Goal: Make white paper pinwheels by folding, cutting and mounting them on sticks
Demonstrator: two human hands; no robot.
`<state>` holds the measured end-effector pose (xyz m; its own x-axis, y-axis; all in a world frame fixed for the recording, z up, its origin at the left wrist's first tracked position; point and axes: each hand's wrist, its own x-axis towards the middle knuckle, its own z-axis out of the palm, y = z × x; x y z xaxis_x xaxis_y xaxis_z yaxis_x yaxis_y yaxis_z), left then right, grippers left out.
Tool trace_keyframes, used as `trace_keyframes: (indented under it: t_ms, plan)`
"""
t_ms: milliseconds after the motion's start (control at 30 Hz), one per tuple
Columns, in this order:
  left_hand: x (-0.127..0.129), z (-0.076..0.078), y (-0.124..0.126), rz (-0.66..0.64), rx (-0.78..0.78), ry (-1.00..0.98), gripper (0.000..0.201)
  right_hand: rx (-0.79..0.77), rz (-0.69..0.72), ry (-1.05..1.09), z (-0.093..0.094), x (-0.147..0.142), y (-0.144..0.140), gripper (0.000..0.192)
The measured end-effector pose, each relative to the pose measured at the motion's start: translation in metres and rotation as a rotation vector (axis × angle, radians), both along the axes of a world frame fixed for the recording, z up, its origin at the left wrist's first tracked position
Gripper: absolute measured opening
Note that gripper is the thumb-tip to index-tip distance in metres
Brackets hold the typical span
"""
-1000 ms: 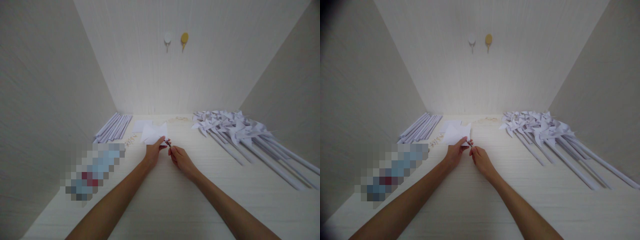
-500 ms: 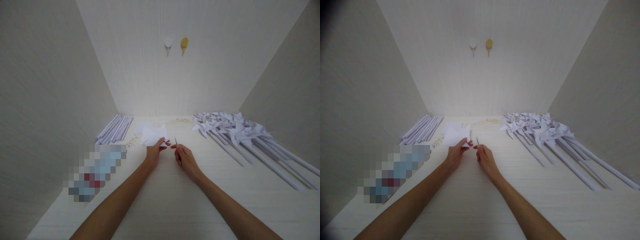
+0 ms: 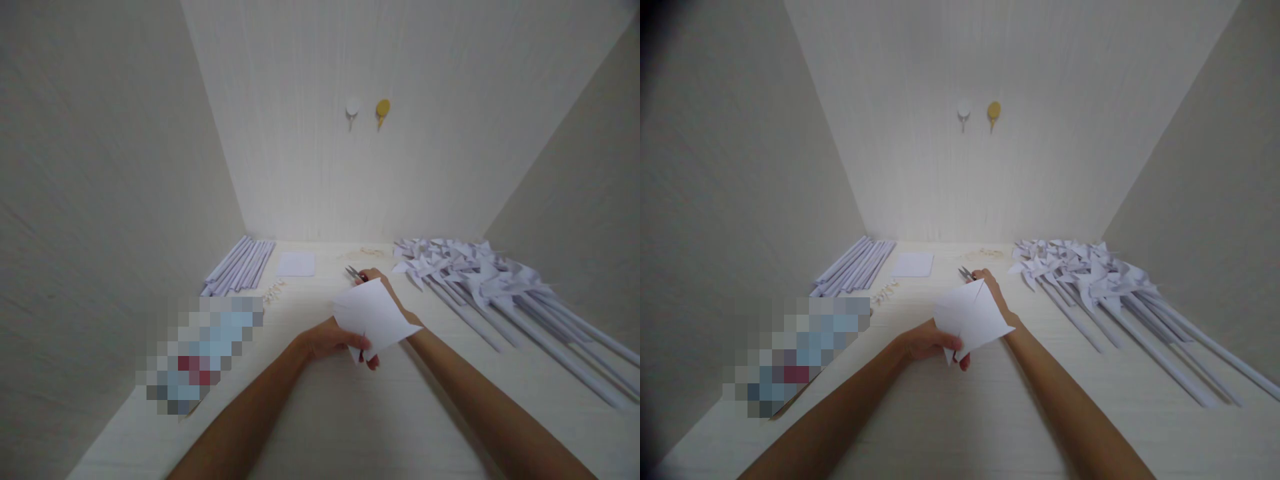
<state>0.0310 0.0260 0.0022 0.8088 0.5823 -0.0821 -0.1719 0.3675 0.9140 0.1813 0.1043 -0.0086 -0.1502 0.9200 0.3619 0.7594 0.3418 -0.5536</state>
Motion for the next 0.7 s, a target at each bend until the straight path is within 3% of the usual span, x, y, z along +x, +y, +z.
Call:
trace_keyframes:
  t_ms: [200, 400, 700]
  plan:
    - [0.000, 0.001, 0.001, -0.042, -0.003, -0.048, 0.029, -0.017, -0.028, -0.079, -0.012, -0.023, 0.022, 0.006]
    - [-0.004, 0.000, 0.002, -0.102, -0.041, -0.040, 0.033, -0.004, -0.038, -0.076, -0.006, -0.045, 0.035, 0.006]
    - [-0.010, -0.006, 0.004, -0.170, -0.056, -0.045, 0.035, 0.019, 0.049, -0.047, -0.002, -0.103, 0.048, 0.009]
